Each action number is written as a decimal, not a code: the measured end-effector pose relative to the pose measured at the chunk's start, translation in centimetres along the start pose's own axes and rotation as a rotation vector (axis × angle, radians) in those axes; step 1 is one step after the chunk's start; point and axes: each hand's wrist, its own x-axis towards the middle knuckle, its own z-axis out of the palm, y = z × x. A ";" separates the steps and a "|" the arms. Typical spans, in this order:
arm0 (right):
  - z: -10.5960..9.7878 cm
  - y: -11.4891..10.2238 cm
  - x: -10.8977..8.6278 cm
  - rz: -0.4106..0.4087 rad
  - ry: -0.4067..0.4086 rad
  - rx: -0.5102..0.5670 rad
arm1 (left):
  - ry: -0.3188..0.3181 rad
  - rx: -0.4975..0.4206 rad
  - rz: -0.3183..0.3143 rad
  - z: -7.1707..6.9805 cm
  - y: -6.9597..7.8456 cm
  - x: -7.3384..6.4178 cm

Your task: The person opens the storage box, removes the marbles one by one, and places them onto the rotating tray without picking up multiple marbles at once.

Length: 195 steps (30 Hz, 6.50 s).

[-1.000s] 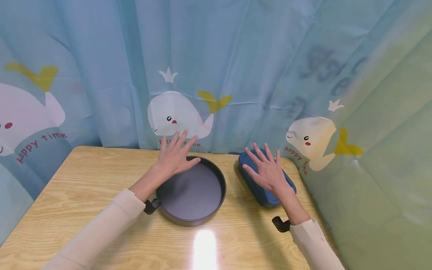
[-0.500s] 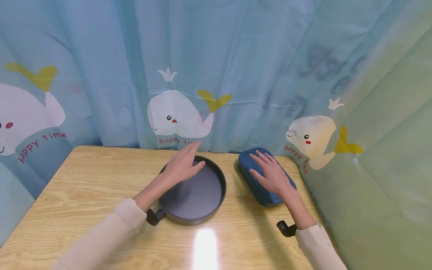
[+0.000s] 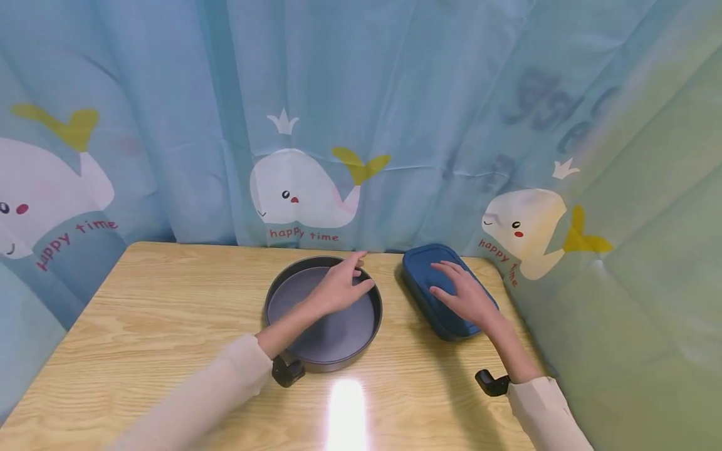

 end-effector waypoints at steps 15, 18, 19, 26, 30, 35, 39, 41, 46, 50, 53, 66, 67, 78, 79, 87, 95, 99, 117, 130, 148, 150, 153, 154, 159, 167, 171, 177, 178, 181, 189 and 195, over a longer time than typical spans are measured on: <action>-0.4 4.4 -0.9 0.053 -0.016 0.114 | -0.032 -0.279 -0.104 8.1 1.0 0.9; -0.7 5.7 -1.1 0.054 0.002 0.107 | -0.051 -0.272 -0.120 9.5 1.2 1.3; -0.8 6.1 -1.2 0.060 0.007 0.094 | -0.065 -0.267 -0.125 9.9 1.2 1.5; -1.5 8.6 -1.1 0.175 -0.003 0.062 | -0.099 -0.395 -0.226 12.4 1.2 2.7; -1.8 9.8 -0.8 0.254 -0.044 0.089 | -0.083 -0.500 -0.305 13.7 0.9 3.7; -1.8 10.7 -0.5 0.291 -0.107 0.152 | -0.060 -0.570 -0.359 15.0 1.1 4.7; -1.4 11.2 -0.2 0.317 -0.155 0.194 | -0.012 -0.624 -0.385 15.4 1.0 5.5; -1.2 11.4 -0.1 0.332 -0.166 0.201 | 0.000 -0.642 -0.397 15.6 1.0 5.8; -0.6 11.8 -0.2 0.363 -0.178 0.225 | -0.008 -0.685 -0.416 16.3 1.2 6.1; -0.3 12.0 -0.1 0.369 -0.177 0.264 | 0.000 -0.723 -0.425 16.9 1.4 6.3; -0.3 11.9 0.0 0.377 -0.187 0.284 | 0.025 -0.725 -0.435 17.2 1.6 6.4; -0.4 11.5 -0.2 0.483 -0.289 0.392 | 0.076 -0.723 -0.484 17.9 2.1 6.1; -0.5 11.4 -0.2 0.497 -0.296 0.419 | 0.074 -0.742 -0.490 17.9 2.1 6.1; -1.5 10.9 -0.6 0.630 -0.392 0.621 | 0.004 -0.731 -0.546 16.6 1.8 6.8; -1.4 10.9 -0.7 0.639 -0.397 0.641 | -0.003 -0.726 -0.548 16.5 1.7 6.8; -0.9 11.3 -1.4 0.637 -0.396 0.763 | -0.026 -0.640 -0.543 15.8 1.2 7.0; -0.6 11.4 -1.9 0.597 -0.370 0.754 | -0.060 -0.662 -0.530 15.5 0.6 7.3; -0.6 11.3 -2.1 0.595 -0.366 0.751 | -0.066 -0.671 -0.531 15.4 0.5 7.4; 0.5 9.5 -3.1 0.578 -0.300 0.749 | -0.100 -0.693 -0.568 13.9 0.4 6.0; 0.0 6.6 -4.2 0.561 -0.273 0.728 | -0.094 -0.719 -0.562 13.4 0.4 4.0; 0.1 3.8 -6.6 0.538 -0.257 0.656 | -0.081 -0.824 -0.557 13.5 0.4 0.5; 0.1 3.5 -6.9 0.537 -0.254 0.652 | -0.084 -0.838 -0.553 13.5 0.4 0.2; 0.2 3.2 -7.2 0.535 -0.244 0.659 | -0.090 -0.844 -0.546 13.5 0.3 -0.2; 0.3 3.1 -7.3 0.533 -0.240 0.665 | -0.090 -0.844 -0.542 13.5 0.3 -0.3; 1.0 2.8 -7.7 0.523 -0.219 0.668 | -0.087 -0.833 -0.531 13.5 0.0 -1.0; 1.8 2.5 -8.4 0.518 -0.203 0.707 | -0.078 -0.825 -0.522 13.5 -0.2 -1.9; 2.2 2.5 -8.5 0.518 -0.204 0.713 | -0.072 -0.838 -0.516 13.6 -0.2 -2.2; 2.5 2.7 -8.5 0.516 -0.194 0.702 | -0.065 -0.820 -0.509 13.6 -0.1 -2.3; 2.6 2.8 -8.5 0.514 -0.193 0.707 | -0.066 -0.813 -0.509 13.6 0.0 -2.3; 2.8 3.0 -8.5 0.516 -0.194 0.737 | -0.067 -0.789 -0.507 13.6 0.2 -2.3; 3.1 3.2 -8.2 0.529 -0.186 0.769 | -0.057 -0.776 -0.507 13.4 0.3 -2.0; 3.2 3.1 -8.2 0.537 -0.194 0.783 | -0.063 -0.723 -0.505 13.4 0.3 -2.0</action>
